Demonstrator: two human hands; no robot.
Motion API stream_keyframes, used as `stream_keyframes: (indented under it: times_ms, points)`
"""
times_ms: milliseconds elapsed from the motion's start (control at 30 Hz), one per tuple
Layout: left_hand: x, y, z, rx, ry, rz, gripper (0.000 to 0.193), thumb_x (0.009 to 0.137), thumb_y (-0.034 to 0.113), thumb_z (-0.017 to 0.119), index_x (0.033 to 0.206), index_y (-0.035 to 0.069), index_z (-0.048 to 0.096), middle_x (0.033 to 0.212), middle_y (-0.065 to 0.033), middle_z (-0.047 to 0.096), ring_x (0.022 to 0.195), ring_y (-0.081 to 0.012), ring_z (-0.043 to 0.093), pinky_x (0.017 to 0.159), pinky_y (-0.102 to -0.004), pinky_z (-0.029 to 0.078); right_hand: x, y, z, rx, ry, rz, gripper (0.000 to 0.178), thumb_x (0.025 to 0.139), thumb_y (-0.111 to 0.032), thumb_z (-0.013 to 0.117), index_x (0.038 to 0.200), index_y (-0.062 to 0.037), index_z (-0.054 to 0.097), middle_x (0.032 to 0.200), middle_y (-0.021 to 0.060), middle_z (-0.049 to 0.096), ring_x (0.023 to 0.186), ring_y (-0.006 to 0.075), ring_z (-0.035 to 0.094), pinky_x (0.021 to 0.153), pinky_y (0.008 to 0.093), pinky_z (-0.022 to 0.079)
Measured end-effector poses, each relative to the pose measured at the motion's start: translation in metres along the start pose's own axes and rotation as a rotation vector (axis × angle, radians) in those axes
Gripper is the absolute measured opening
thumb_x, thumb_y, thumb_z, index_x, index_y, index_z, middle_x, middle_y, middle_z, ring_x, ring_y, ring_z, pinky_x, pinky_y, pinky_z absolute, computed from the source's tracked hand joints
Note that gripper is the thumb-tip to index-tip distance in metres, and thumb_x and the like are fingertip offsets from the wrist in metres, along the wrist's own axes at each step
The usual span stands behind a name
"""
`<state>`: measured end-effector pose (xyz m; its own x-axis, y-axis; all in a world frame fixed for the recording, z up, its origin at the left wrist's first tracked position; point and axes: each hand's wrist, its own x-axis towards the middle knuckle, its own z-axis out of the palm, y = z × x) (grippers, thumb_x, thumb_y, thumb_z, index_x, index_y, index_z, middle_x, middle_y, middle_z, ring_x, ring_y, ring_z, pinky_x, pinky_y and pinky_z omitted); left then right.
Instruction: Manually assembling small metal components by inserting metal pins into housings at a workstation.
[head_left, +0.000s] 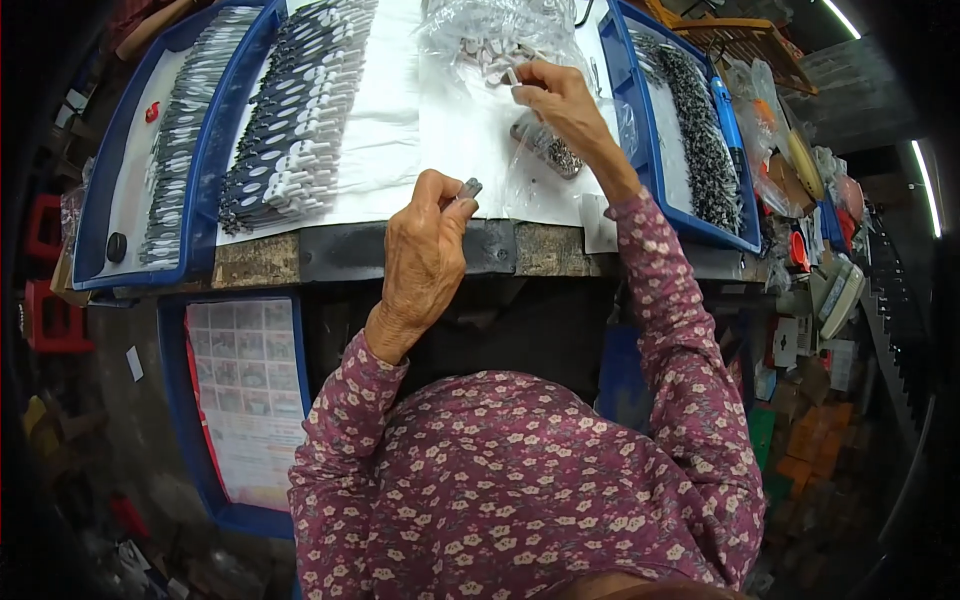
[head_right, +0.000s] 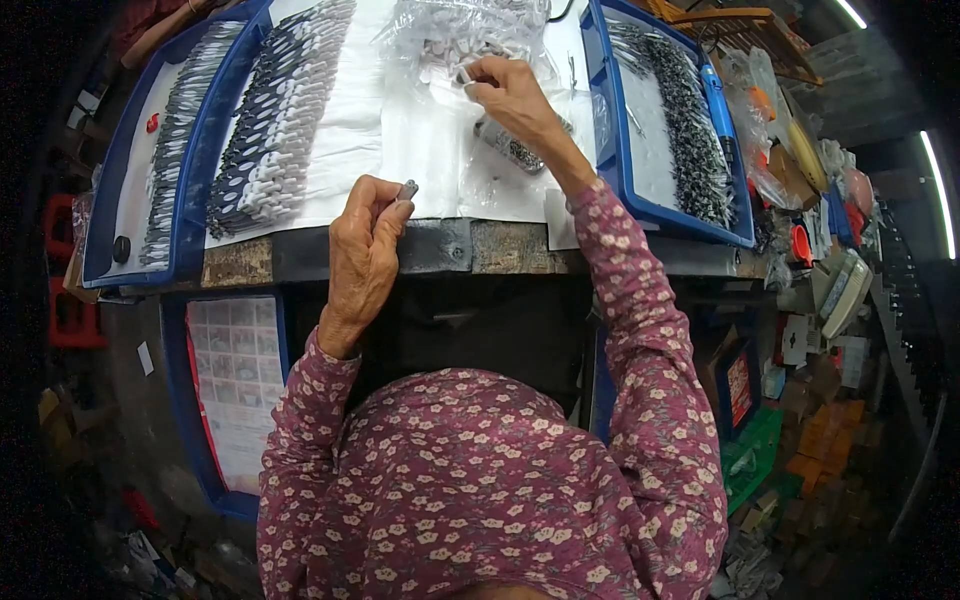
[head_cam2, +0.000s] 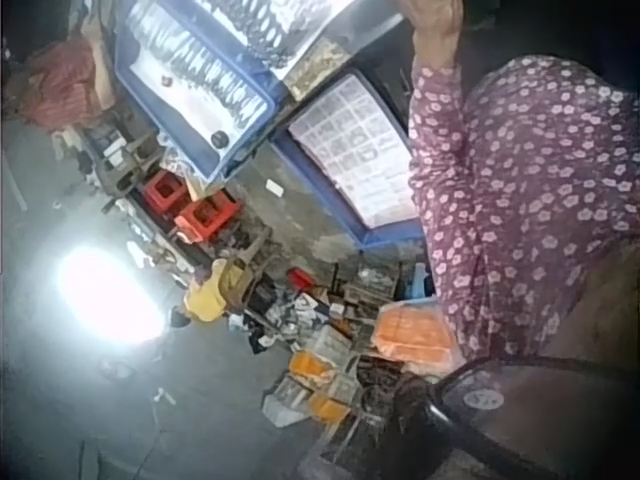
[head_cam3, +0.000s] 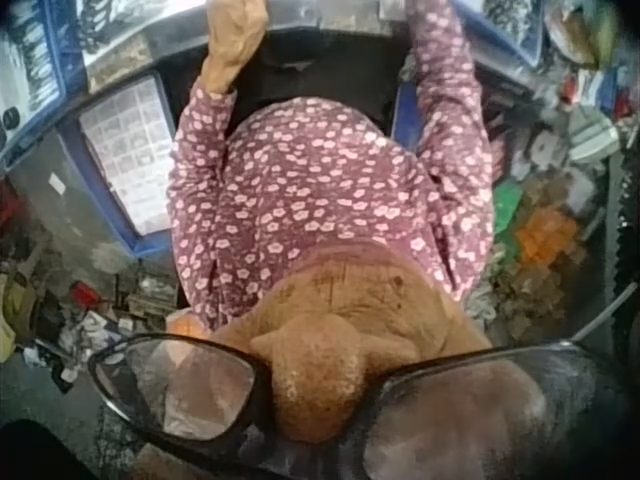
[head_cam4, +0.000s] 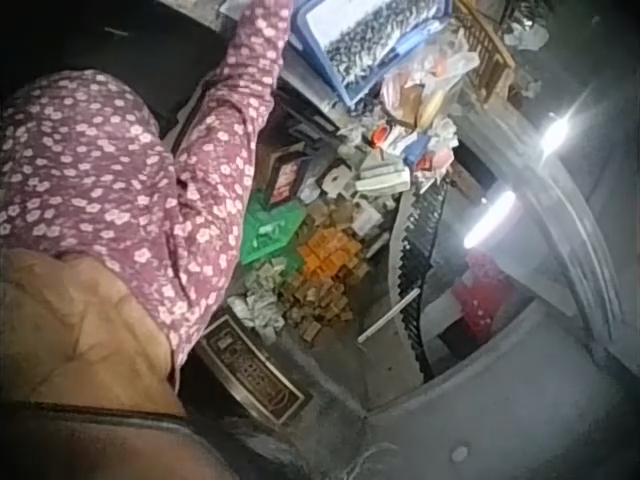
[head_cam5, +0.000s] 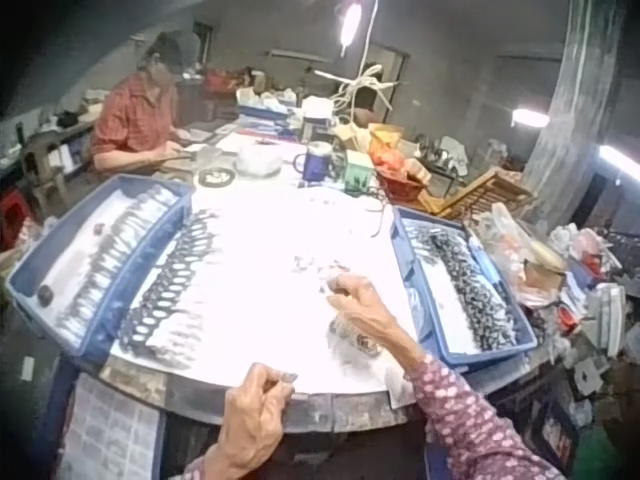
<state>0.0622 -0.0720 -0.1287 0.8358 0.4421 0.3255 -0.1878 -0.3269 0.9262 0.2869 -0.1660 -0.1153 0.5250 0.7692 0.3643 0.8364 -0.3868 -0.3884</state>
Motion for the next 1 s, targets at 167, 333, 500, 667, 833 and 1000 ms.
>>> stream_keyframes:
  times_ms: [167,333,500,667,833,1000]
  points:
    - [0.0,-0.001,0.0,-0.004,-0.005,0.036,0.007,0.082,0.003,0.051,0.083,-0.002,0.047,0.064,-0.0129,0.052,0.052,-0.0228,0.052,0.049,-0.0318,0.039,-0.043,-0.056,-0.014,0.901,-0.12,0.264,0.021,0.079,-0.015,0.061,0.09,0.0028,0.058,0.075,0.005,0.059,0.062,0.0098,0.054,0.056,0.0207,0.044]
    - [-0.003,-0.003,0.003,0.033,-0.014,0.049,0.006,0.082,0.003,0.052,0.083,-0.001,0.047,0.062,-0.0129,0.052,0.052,-0.0228,0.052,0.049,-0.0318,0.039,-0.069,-0.07,-0.009,1.087,-0.082,0.298,0.021,0.083,-0.012,0.06,0.094,0.0054,0.057,0.078,0.0086,0.061,0.065,0.0113,0.059,0.056,0.0194,0.048]
    - [-0.006,-0.006,0.005,0.067,-0.05,0.028,0.007,0.08,0.003,0.052,0.084,-0.001,0.047,0.06,-0.0129,0.051,0.049,-0.024,0.051,0.048,-0.0326,0.038,-0.083,-0.065,-0.005,1.009,-0.04,0.246,0.017,0.083,-0.01,0.059,0.093,0.0044,0.06,0.073,0.0081,0.061,0.064,0.0114,0.06,0.054,0.0198,0.048]
    - [-0.008,-0.01,0.006,0.11,-0.09,0.066,0.008,0.08,0.003,0.051,0.084,-0.001,0.046,0.057,-0.0133,0.051,0.047,-0.0255,0.051,0.046,-0.0335,0.038,-0.093,-0.07,-0.005,0.979,-0.088,0.253,0.017,0.083,-0.009,0.058,0.094,0.0043,0.06,0.071,0.0077,0.061,0.063,0.0112,0.06,0.054,0.0189,0.049]
    - [-0.011,-0.011,0.004,0.108,-0.12,0.051,0.006,0.079,0.002,0.05,0.083,-0.001,0.046,0.057,-0.0141,0.051,0.048,-0.0263,0.052,0.047,-0.034,0.039,-0.102,-0.07,0.001,0.988,-0.077,0.257,0.018,0.083,-0.009,0.059,0.095,0.0048,0.059,0.071,0.0084,0.061,0.063,0.0112,0.06,0.054,0.019,0.05]
    - [-0.017,-0.007,0.002,0.09,-0.166,0.014,0.005,0.079,0.001,0.048,0.083,-0.001,0.045,0.057,-0.0151,0.051,0.049,-0.0274,0.053,0.048,-0.0343,0.04,-0.114,-0.077,0.002,1.02,-0.059,0.269,0.018,0.083,-0.007,0.058,0.096,0.005,0.059,0.071,0.009,0.061,0.062,0.0106,0.06,0.054,0.019,0.049]
